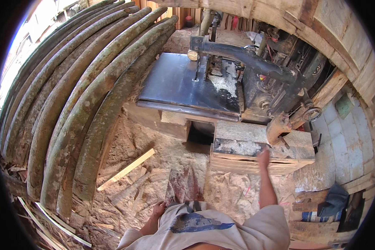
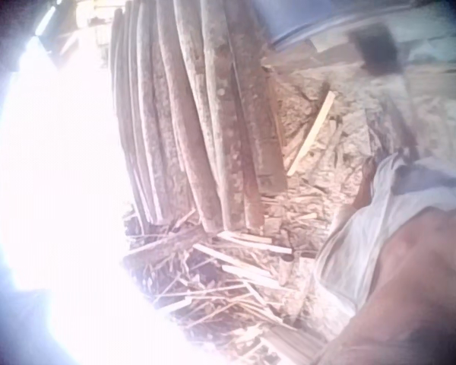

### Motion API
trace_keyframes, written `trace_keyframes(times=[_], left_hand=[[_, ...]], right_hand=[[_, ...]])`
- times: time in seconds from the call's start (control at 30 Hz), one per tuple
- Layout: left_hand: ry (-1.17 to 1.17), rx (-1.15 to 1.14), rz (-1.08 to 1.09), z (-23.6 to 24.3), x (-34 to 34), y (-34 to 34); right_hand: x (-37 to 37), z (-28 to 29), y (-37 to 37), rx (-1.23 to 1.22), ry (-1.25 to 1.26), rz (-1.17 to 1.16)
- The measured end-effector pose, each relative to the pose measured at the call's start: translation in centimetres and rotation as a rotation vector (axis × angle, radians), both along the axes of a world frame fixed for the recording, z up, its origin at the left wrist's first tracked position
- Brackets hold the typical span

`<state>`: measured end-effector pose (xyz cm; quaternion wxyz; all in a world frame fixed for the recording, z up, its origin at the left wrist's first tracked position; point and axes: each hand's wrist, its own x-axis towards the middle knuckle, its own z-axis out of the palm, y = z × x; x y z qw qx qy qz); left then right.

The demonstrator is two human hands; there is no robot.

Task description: The person feeds long logs into a stationary saw to cut them into planks. They guide the logs through the blade, retrieve the cut planks, and stack them nearby while another person assists by moving the finished pieces.

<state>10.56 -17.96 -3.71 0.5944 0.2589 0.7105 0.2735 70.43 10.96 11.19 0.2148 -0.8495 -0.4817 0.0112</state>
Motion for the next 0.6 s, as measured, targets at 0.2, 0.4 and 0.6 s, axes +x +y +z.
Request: trace_keyframes(times=[0.2, 0.4, 0.6], left_hand=[[-0.040, -0.158, 0.083, 6.0, -3.3, -0.7], [-0.015, -0.186, 0.034, 3.4, -12.4, -0.5], [0.031, -0.190, 0.051, 5.1, -16.8, 0.9]], right_hand=[[-24.1, -10.3, -18.5, -0.605, 0.387, 0.454], [-32.8, -10.5, -23.9, -0.733, 0.565, 0.483], [-33.6, -12.8, -23.8, -0.733, 0.508, 0.533]])
